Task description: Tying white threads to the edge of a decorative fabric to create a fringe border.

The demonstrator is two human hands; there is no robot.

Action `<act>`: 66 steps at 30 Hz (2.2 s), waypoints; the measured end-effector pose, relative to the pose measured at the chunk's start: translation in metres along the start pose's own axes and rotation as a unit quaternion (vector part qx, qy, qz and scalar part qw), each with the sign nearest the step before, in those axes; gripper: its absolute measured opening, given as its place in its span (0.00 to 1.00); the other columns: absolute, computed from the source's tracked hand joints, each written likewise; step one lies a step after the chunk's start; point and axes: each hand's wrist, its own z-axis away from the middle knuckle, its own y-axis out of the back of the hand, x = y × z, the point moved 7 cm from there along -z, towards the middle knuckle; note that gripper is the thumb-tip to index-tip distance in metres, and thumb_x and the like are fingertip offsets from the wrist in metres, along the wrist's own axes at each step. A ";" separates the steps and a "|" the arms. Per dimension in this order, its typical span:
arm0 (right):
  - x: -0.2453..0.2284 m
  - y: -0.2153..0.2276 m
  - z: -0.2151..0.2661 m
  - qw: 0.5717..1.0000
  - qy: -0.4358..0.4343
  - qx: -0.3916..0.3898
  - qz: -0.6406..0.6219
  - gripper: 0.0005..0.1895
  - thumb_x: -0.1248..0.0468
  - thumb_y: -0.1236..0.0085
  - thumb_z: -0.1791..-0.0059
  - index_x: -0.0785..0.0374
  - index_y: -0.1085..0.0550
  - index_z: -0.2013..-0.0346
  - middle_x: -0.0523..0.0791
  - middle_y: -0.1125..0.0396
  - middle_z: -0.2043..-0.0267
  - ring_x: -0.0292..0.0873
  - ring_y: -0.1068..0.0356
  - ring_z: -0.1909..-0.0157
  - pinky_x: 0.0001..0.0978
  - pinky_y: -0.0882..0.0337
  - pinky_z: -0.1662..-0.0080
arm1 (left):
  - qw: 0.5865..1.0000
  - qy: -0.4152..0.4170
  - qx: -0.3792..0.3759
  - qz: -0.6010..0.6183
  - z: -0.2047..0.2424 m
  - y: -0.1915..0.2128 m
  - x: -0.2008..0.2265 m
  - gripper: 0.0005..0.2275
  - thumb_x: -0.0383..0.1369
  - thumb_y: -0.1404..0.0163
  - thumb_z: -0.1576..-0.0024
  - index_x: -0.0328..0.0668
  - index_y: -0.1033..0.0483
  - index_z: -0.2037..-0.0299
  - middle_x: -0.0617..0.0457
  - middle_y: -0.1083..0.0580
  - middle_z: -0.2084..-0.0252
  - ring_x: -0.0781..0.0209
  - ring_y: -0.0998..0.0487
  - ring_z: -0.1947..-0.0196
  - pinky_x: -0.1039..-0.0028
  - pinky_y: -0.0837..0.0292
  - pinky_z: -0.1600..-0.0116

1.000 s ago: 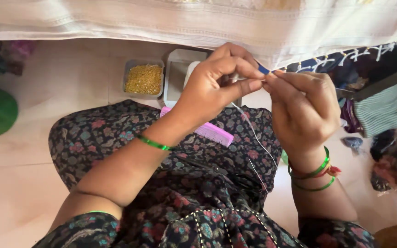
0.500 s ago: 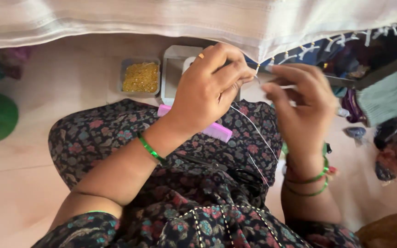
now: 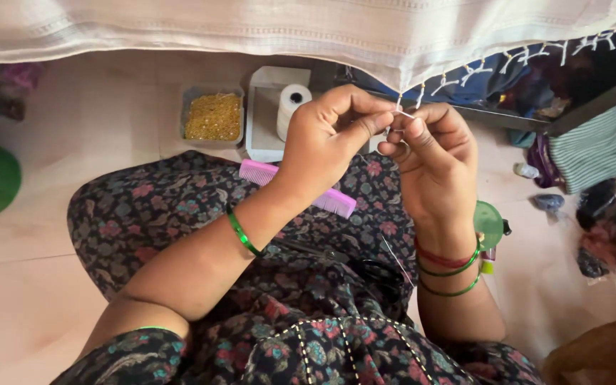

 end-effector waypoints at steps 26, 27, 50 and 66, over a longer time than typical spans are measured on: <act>-0.035 -0.036 0.028 0.859 0.177 0.058 0.477 0.05 0.77 0.45 0.45 0.70 0.27 0.55 0.48 0.30 0.61 0.42 0.25 0.62 0.29 0.27 0.60 | 0.997 0.053 -0.047 0.013 0.002 -0.009 0.009 0.03 0.26 0.45 0.36 0.33 0.22 0.56 0.53 0.20 0.57 0.70 0.19 0.56 0.78 0.21 0.49; -0.041 -0.052 0.033 0.773 0.248 0.039 0.583 0.08 0.80 0.44 0.46 0.71 0.25 0.54 0.49 0.31 0.62 0.43 0.26 0.61 0.29 0.29 0.62 | 0.997 0.043 -0.050 0.035 0.001 -0.010 0.010 0.04 0.26 0.45 0.36 0.33 0.21 0.55 0.53 0.20 0.56 0.70 0.19 0.55 0.78 0.21 0.48; -0.092 -0.110 -0.017 0.778 0.252 -0.133 0.560 0.08 0.82 0.42 0.46 0.72 0.24 0.55 0.50 0.31 0.49 0.40 0.24 0.55 0.27 0.23 0.58 | 0.716 -0.389 0.010 -0.579 0.005 -0.029 0.130 0.07 0.27 0.43 0.43 0.37 0.24 0.57 0.53 0.29 0.51 0.54 0.26 0.52 0.62 0.39 0.48; -0.083 -0.109 0.025 0.594 0.418 -0.087 0.682 0.10 0.81 0.32 0.55 0.71 0.23 0.62 0.49 0.30 0.59 0.49 0.27 0.58 0.38 0.27 0.57 | 0.909 -0.235 -0.054 -0.341 0.003 -0.002 0.096 0.06 0.24 0.38 0.39 0.42 0.23 0.59 0.55 0.30 0.51 0.60 0.28 0.48 0.73 0.32 0.43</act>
